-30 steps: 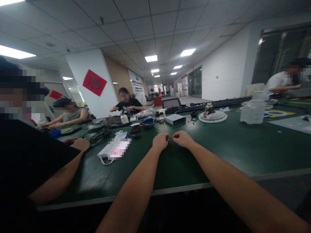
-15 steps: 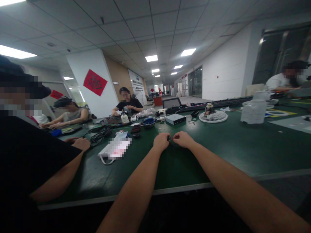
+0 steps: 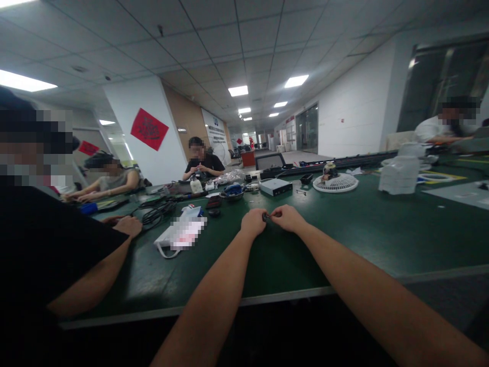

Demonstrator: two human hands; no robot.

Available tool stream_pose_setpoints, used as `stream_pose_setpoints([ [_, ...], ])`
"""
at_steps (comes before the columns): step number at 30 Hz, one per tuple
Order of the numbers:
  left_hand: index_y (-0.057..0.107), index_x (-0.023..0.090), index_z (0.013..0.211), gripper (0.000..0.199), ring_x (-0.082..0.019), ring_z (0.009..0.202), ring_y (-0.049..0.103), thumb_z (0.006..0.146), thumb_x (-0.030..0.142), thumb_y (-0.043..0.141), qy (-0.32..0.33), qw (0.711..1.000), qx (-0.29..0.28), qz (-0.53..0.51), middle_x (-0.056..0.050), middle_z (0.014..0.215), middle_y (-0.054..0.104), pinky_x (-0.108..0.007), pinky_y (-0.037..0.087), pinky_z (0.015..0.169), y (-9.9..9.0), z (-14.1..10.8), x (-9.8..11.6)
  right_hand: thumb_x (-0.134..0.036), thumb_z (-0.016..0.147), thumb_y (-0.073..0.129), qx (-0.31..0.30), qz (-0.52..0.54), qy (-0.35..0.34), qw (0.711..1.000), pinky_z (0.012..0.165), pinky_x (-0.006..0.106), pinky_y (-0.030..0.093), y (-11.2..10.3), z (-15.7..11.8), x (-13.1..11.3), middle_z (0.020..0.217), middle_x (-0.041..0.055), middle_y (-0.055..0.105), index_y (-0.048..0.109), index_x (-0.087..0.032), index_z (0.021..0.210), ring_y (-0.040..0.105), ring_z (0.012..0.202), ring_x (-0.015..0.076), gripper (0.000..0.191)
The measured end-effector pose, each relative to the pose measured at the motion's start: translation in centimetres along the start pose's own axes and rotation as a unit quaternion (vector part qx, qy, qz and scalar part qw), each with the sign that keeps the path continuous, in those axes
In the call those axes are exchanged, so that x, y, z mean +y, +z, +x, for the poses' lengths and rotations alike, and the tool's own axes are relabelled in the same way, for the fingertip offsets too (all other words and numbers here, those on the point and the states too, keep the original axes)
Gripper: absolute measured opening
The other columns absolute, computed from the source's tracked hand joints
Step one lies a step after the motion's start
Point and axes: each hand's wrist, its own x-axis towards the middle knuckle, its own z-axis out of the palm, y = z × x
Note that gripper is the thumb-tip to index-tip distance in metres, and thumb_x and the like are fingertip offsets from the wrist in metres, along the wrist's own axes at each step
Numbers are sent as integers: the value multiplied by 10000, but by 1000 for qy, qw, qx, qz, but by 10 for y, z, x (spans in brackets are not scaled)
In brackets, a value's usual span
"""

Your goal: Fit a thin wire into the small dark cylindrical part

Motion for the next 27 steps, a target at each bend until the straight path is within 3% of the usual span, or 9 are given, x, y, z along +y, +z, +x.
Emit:
stream_pose_setpoints([
  [6, 726, 297, 1008, 261, -226, 1011, 652, 847, 191, 550, 6, 1000, 3, 3, -48, 1079, 721, -307, 497, 858, 1, 0, -4, -282, 782, 674, -20, -2, -14, 1000, 679, 241, 473, 0, -2, -4, 795, 38, 766, 807, -210, 822, 680, 745, 187, 156],
  [15, 718, 293, 1036, 253, -218, 1013, 660, 857, 194, 570, 4, 1000, 7, 1, -53, 1086, 725, -298, 495, 873, 1, 0, -3, -278, 825, 638, -4, -21, -13, 1000, 725, 241, 481, -2, -2, -7, 895, 56, 774, 804, -207, 949, 692, 831, 197, 220],
  [27, 714, 293, 1016, 236, -226, 968, 667, 864, 215, 551, -6, 1000, 12, 3, -58, 1049, 724, -315, 502, 839, 5, 2, -6, -266, 807, 642, -29, -37, -17, 999, 716, 221, 485, -3, -6, -12, 864, 28, 774, 806, -236, 930, 696, 821, 177, 207],
])
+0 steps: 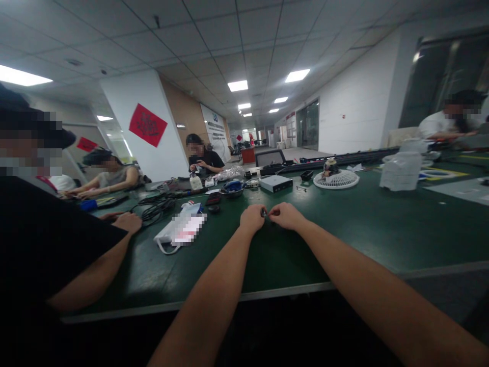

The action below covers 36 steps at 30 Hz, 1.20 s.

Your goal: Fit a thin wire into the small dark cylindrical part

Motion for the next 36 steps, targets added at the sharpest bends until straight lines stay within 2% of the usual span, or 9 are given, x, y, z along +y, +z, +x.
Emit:
stream_pose_setpoints([
  [7, 702, 292, 1045, 277, -228, 1015, 657, 848, 174, 547, 19, 1000, 5, -2, -54, 1099, 716, -316, 500, 864, 0, 0, 1, -287, 821, 628, 26, -23, 25, 999, 724, 247, 477, -3, 0, -1, 922, 53, 767, 796, -224, 977, 691, 855, 199, 237],
  [25, 720, 299, 1025, 267, -225, 963, 672, 827, 186, 581, 16, 1000, 4, -5, -49, 1017, 731, -318, 522, 851, 0, 0, 4, -280, 797, 642, 8, -38, 40, 998, 675, 243, 480, -3, 0, 0, 874, 53, 769, 797, -226, 923, 698, 810, 199, 207],
  [31, 713, 286, 1070, 298, -243, 1020, 647, 823, 195, 573, 17, 1000, -8, -21, -64, 1074, 709, -354, 503, 928, 3, 3, 3, -303, 793, 639, 7, -44, 65, 997, 724, 298, 485, -3, -2, 2, 866, 77, 756, 788, -223, 902, 682, 840, 231, 202],
  [36, 721, 250, 1051, 263, -260, 1002, 636, 822, 236, 594, 34, 999, 25, -15, -82, 1066, 698, -379, 498, 932, 13, 11, -4, -328, 791, 662, 42, -51, 71, 995, 766, 367, 492, -2, 4, 11, 767, 108, 693, 743, -155, 796, 647, 845, 275, 192],
])
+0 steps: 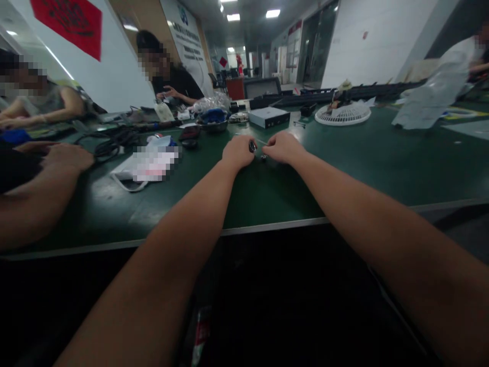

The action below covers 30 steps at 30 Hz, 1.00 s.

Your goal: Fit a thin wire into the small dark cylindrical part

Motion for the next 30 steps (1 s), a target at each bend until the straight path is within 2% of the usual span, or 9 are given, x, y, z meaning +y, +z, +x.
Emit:
stream_pose_setpoints([
  [5, 731, 233, 1033, 258, -261, 969, 628, 807, 230, 606, -3, 1000, 8, -8, -98, 1042, 696, -402, 496, 915, 0, 1, -1, -271, 809, 659, 26, 22, 19, 999, 844, 406, 478, -2, 1, 1, 770, 103, 646, 731, -106, 847, 618, 888, 270, 185],
  [8, 732, 229, 1020, 261, -253, 942, 633, 790, 220, 609, -7, 1000, 7, -6, -97, 1021, 698, -391, 505, 885, -4, -3, 2, -264, 812, 654, 8, 25, -10, 1000, 811, 376, 488, -1, -2, 0, 800, 77, 682, 754, -147, 914, 636, 839, 239, 185],
  [13, 726, 225, 1013, 254, -251, 921, 635, 790, 212, 605, -11, 1000, -6, -11, -91, 999, 696, -382, 507, 865, -5, -3, 4, -275, 779, 716, -27, 24, 0, 999, 793, 369, 499, 4, 0, 3, 893, 70, 725, 767, -199, 1019, 648, 839, 230, 257],
  [21, 720, 229, 1014, 237, -241, 954, 623, 809, 236, 600, 0, 1000, -13, -9, -80, 1038, 690, -368, 483, 895, 0, 2, -2, -276, 774, 759, -37, 14, -18, 999, 735, 349, 487, 4, 2, 2, 685, 45, 651, 767, -152, 837, 613, 728, 199, 140],
  [25, 719, 211, 983, 220, -249, 949, 624, 787, 288, 655, -5, 1000, -14, -7, -86, 1007, 694, -356, 491, 880, -2, 2, 0, -395, 814, 733, -54, 16, -11, 998, 710, 356, 486, 0, -1, -2, 652, 48, 633, 748, -152, 771, 615, 711, 207, 247],
  [30, 725, 225, 998, 240, -271, 951, 634, 775, 274, 652, -8, 1000, -19, -2, -92, 1018, 693, -386, 493, 871, -1, 2, 0, -364, 666, 857, -97, 36, -13, 995, 711, 330, 497, -5, -4, -4, 702, 23, 664, 738, -160, 811, 615, 705, 184, 277],
])
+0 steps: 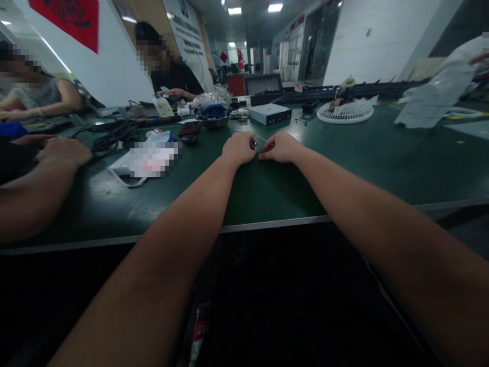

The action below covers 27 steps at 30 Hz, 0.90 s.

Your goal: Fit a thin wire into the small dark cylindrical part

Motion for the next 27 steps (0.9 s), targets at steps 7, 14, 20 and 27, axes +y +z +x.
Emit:
stream_pose_setpoints([
  [7, 726, 208, 1003, 240, -258, 955, 618, 789, 279, 647, 12, 1000, -6, -21, -97, 998, 693, -391, 482, 898, -1, 0, 0, -312, 747, 801, 61, 20, 14, 998, 707, 339, 504, 4, 5, 6, 677, 28, 621, 707, -149, 788, 602, 708, 186, 192],
  [14, 716, 171, 1050, 289, -248, 949, 642, 801, 230, 583, 100, 994, -19, -29, -88, 972, 716, -353, 478, 878, -7, -5, 11, -293, 858, 701, 50, 141, -19, 989, 562, 298, 499, 9, 7, 4, 676, 16, 625, 678, -152, 898, 564, 530, 128, 148],
  [20, 725, 174, 1059, 313, -244, 947, 646, 798, 310, 620, 103, 994, -18, -16, -77, 968, 727, -343, 478, 867, -10, -6, 13, -264, 827, 727, 51, 158, -17, 986, 542, 298, 488, 8, 9, 6, 712, 31, 648, 715, -143, 931, 554, 530, 127, 160],
  [27, 743, 175, 999, 302, -245, 914, 642, 803, 382, 642, 127, 992, -13, -6, -72, 909, 724, -342, 471, 849, -12, -6, 12, -367, 675, 845, 125, 122, 21, 984, 592, 283, 459, 1, 7, 8, 641, 8, 612, 742, -122, 825, 540, 596, 128, 305],
])
